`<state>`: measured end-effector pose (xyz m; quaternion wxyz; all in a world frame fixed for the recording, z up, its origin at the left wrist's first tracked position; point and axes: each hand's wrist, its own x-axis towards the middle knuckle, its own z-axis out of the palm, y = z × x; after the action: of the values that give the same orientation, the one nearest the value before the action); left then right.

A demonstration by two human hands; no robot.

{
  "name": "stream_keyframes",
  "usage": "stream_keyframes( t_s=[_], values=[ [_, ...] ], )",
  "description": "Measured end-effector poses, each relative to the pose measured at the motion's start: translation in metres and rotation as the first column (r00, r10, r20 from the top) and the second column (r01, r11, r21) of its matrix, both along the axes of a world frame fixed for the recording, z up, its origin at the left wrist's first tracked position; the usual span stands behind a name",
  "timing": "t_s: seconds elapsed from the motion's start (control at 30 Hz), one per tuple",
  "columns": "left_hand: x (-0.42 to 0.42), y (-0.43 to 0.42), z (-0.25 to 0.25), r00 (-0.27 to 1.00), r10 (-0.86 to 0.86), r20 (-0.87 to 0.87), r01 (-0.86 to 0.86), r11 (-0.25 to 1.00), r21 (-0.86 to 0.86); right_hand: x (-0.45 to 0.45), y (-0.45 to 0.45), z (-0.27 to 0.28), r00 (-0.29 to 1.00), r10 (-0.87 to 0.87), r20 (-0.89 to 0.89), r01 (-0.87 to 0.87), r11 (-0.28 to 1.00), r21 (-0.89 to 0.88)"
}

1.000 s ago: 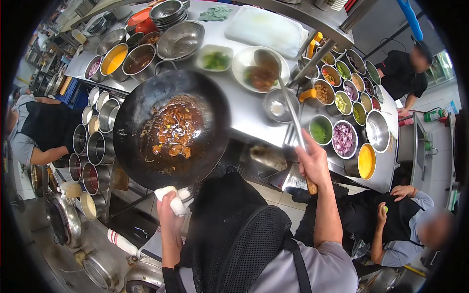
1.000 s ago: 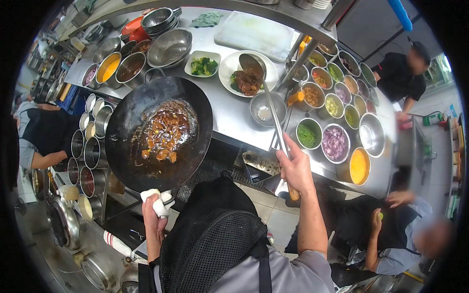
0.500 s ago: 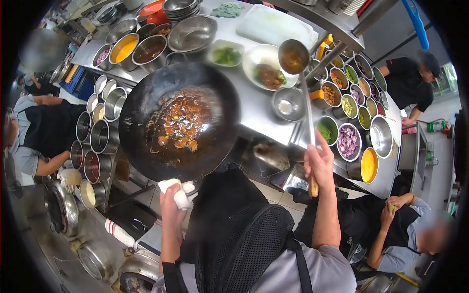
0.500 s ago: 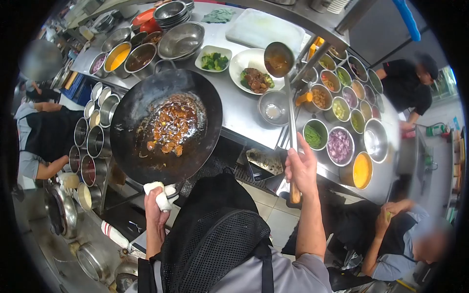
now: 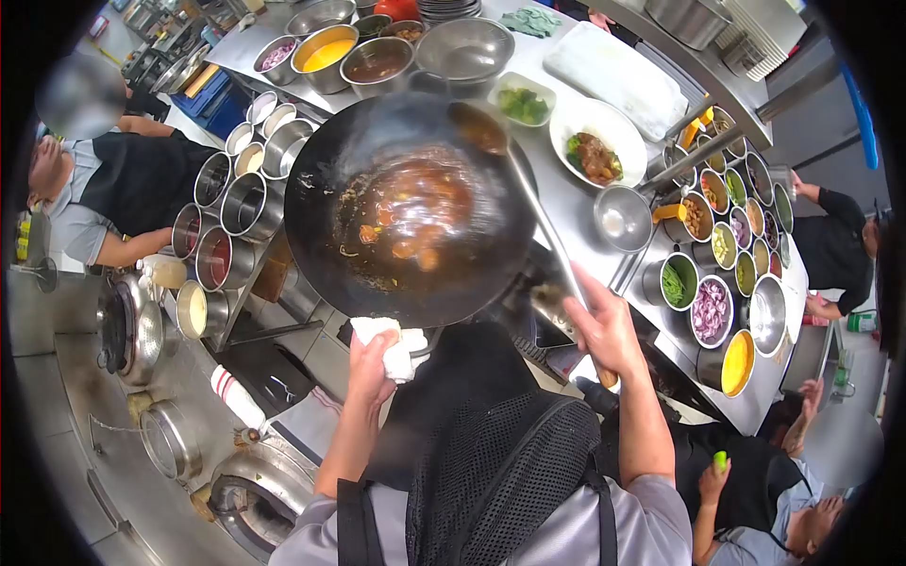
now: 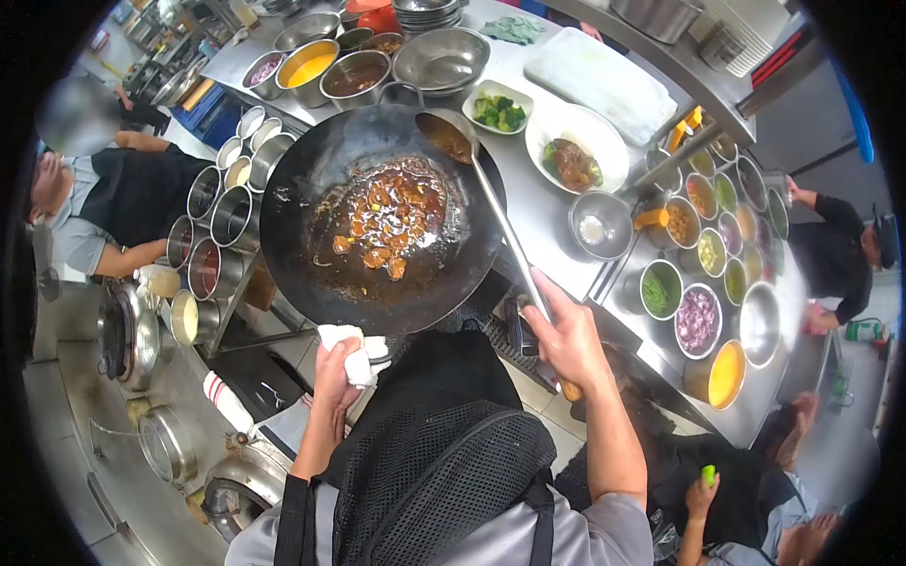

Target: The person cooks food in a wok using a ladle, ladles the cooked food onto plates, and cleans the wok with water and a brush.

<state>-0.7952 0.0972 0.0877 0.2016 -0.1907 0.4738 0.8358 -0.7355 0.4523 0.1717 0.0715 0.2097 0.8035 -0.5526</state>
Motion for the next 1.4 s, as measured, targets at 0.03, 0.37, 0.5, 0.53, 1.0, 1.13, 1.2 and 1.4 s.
stream_keyframes(
  t_s=[0.03, 0.37, 0.5, 0.53, 1.0, 1.13, 1.2, 1.4],
  values=[
    [0.002, -0.003, -0.002, 1.000, 0.006, -0.006, -0.006, 1.000, 0.008, -0.010, -0.004, 0.000, 0.999, 0.054, 0.000, -0.054, 0.995, 0.084],
    [0.008, -0.016, -0.009, 1.000, 0.012, 0.004, -0.012, 1.000, 0.016, 0.002, -0.026, -0.012, 0.988, 0.059, 0.143, 0.015, 0.882, -0.470],
    [0.008, -0.018, -0.013, 0.999, 0.029, 0.017, -0.029, 0.999, 0.038, 0.016, -0.027, -0.004, 0.975, -0.075, 0.209, 0.196, 0.734, -0.650],
    [0.008, -0.017, -0.012, 0.999, 0.031, 0.019, -0.032, 0.999, 0.040, 0.020, -0.025, -0.002, 0.974, -0.104, 0.202, 0.216, 0.699, -0.681],
    [0.001, -0.009, -0.015, 1.000, -0.016, 0.027, 0.014, 0.998, 0.061, 0.040, -0.003, 0.016, 0.942, -0.328, 0.069, 0.219, 0.445, -0.868],
    [-0.002, -0.003, -0.009, 1.000, -0.009, 0.025, 0.007, 0.996, 0.084, 0.042, 0.002, 0.025, 0.910, -0.415, 0.019, 0.246, 0.502, -0.829],
    [-0.003, -0.001, -0.003, 1.000, -0.015, 0.023, 0.013, 0.996, 0.093, 0.043, 0.006, 0.024, 0.888, -0.459, -0.020, 0.280, 0.574, -0.769],
    [-0.005, 0.007, 0.002, 0.999, -0.034, 0.023, 0.033, 0.998, 0.051, 0.040, 0.024, 0.013, 0.863, -0.496, -0.094, 0.400, 0.786, -0.472]
  ],
)
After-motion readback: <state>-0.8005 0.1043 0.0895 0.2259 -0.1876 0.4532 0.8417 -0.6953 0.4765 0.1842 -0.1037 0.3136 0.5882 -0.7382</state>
